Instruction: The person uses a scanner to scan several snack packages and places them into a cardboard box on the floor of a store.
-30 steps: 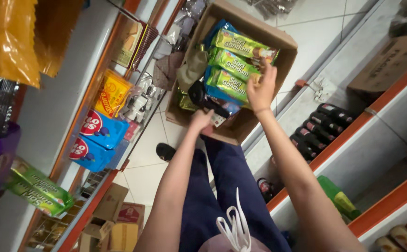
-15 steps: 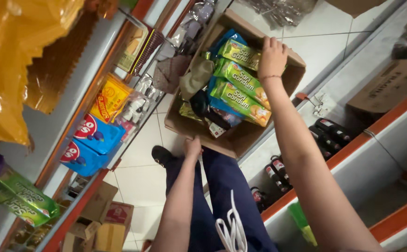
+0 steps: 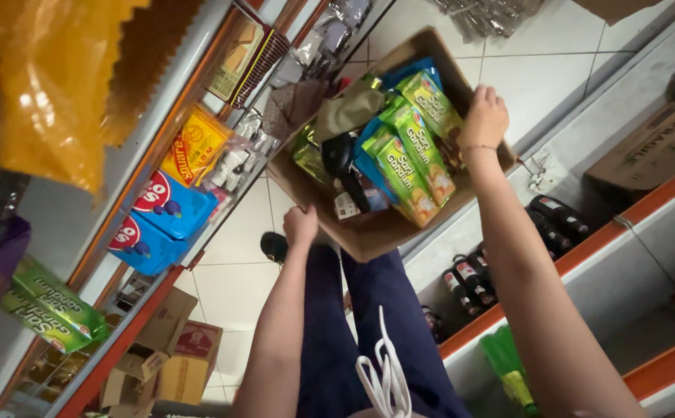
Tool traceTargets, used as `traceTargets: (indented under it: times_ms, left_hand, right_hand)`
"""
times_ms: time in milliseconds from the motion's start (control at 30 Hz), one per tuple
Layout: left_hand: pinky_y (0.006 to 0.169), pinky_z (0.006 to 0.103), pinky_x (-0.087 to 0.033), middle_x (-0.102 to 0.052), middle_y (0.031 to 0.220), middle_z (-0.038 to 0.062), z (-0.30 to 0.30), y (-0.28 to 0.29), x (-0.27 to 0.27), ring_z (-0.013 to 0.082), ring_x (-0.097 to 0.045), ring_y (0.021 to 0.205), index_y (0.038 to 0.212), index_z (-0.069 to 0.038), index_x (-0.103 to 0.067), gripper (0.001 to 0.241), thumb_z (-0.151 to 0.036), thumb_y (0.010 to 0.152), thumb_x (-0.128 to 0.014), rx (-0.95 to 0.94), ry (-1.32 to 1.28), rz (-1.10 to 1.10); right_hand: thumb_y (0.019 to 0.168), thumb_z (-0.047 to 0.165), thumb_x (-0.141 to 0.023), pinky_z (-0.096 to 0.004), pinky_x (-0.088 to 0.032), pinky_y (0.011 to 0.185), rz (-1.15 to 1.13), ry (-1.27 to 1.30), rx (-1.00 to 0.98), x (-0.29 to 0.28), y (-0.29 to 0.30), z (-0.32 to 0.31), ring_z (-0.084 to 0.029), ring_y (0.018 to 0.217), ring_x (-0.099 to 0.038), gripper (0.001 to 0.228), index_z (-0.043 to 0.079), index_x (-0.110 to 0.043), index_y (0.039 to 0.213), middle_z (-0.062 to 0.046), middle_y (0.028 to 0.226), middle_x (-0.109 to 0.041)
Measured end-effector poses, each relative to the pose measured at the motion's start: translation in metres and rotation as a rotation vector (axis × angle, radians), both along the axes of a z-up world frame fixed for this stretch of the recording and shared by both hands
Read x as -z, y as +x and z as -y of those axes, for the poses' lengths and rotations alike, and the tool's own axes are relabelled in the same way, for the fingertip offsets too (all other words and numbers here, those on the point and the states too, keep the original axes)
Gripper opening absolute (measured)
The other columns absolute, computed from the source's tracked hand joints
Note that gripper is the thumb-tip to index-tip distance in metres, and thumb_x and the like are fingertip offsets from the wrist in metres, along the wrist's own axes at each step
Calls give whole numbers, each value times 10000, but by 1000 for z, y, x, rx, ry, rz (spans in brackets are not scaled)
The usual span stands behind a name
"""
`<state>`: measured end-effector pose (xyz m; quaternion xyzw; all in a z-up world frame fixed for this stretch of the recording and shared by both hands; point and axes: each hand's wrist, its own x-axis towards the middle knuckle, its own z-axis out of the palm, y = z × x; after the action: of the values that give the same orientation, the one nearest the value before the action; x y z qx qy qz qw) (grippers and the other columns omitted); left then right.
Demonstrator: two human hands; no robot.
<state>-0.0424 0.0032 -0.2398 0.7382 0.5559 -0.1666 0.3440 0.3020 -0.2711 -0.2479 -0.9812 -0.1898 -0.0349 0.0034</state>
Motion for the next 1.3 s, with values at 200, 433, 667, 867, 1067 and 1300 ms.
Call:
traceTargets:
  times_ms: [200,433,667,867,1067,1300]
  left_hand:
    - [883,512,-542,-724,1008,254,-21,24,-28,441,-687,997,972,1,-740,462,-434,820,-719,39,-49,-106]
    - [903,515,-553,-729,984,279,-28,-8,0,455,-701,976,956,12,-747,386,-356,862,-680,126,-18,-14]
    - [863,526,-549,-735,960,240,-51,-85,-66,446,-699,949,963,-19,-755,371,-367,892,-647,185,24,-117]
    - [852,519,-563,-734,962,241,-45,-186,-80,439,-705,945,939,0,-745,380,-366,897,-650,148,21,-137]
    - [845,524,-562,-734,960,227,-12,-295,-80,432,-702,929,945,-33,-742,336,-348,879,-649,57,24,-150]
    - [799,529,-565,-719,987,232,11,-376,-78,434,-699,895,1057,-53,-726,327,-322,897,-631,-35,185,-29]
  right_hand:
    - [842,123,-665,-467,-554,747,-177,-73,39,5,-10,43,-368,886,-678,216,66,-652,1050,-147,1023,-671]
    - [819,138,-720,-530,-544,744,-334,88,9,-11,-16,44,-438,842,-663,64,89,-724,861,-192,961,-698]
    - [885,207,-743,-523,-531,790,-381,221,-134,-35,-112,54,-440,861,-652,200,28,-677,827,-209,903,-677]
    - [846,203,-724,-532,-529,784,-436,242,-194,-67,-189,45,-445,851,-654,184,22,-691,852,-219,903,-688]
    - [854,252,-722,-538,-538,764,-468,128,-231,-97,-273,27,-440,819,-675,187,65,-727,849,-198,865,-708]
    - [912,311,-753,-527,-537,708,-416,128,-298,-117,-331,-5,-426,761,-672,277,63,-697,801,-179,820,-702]
